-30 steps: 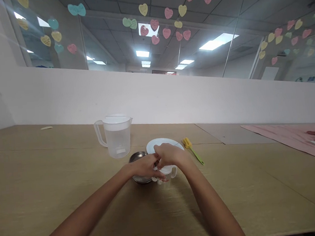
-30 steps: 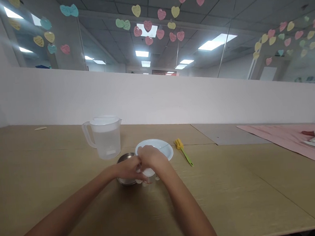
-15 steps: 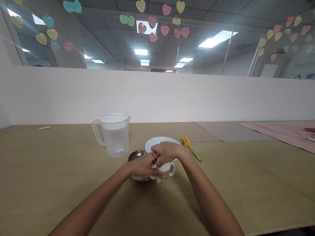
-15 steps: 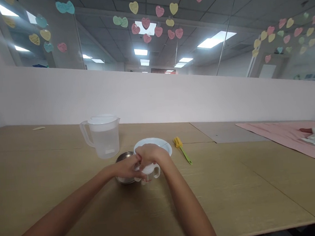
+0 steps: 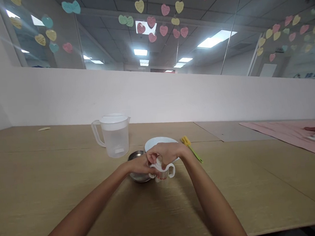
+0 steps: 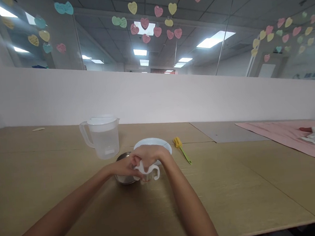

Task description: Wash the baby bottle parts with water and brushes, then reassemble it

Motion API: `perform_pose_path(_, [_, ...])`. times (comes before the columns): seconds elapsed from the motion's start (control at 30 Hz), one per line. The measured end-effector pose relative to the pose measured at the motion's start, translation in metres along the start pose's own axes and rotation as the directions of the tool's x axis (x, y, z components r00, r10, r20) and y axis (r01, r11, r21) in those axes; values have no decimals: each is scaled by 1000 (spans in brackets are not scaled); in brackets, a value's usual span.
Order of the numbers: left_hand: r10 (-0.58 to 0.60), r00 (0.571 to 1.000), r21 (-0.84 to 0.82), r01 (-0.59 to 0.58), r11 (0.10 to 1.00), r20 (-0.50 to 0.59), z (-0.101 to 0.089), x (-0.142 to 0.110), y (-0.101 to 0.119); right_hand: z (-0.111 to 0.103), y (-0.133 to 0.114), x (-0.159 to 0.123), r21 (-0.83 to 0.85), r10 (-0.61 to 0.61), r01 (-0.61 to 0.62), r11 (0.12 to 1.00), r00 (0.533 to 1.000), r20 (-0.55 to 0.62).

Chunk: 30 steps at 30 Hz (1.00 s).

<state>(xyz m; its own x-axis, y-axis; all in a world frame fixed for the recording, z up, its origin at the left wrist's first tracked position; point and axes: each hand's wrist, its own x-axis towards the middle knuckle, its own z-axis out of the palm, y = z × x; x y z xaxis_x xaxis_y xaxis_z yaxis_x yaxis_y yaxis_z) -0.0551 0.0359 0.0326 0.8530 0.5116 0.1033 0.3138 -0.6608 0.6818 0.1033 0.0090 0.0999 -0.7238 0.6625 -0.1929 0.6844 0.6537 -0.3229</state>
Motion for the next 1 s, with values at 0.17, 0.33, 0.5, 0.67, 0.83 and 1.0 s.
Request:
perform_pose_path(0.17, [-56,998,-6,56,998,42,-2,0,-2,2,-8,2,125,-17,22,992,999,-41])
perform_pose_path(0.33, [-3,1000,-28,3,1000,-16,-2,3,3,-3,-10,-10,19,247,-256,967,908,-339])
perform_pose_path(0.5, [-40,999,-48,40,998,1,-2,2,5,-8,-12,-22,-34,409,-430,902,877,-251])
perform_pose_path(0.67, [-24,1000,-49,25,999,16,-2,2,7,-9,-5,-27,-62,196,-226,972,930,-312])
perform_pose_path(0.83, [-51,999,150,51,987,-6,-10,1,18,-16,-2,-45,20,150,-157,987,893,-425])
perform_pose_path(1.0, [-9,981,112,31,993,-196,-31,-2,52,-25,-10,-71,136,134,-53,989,702,-699])
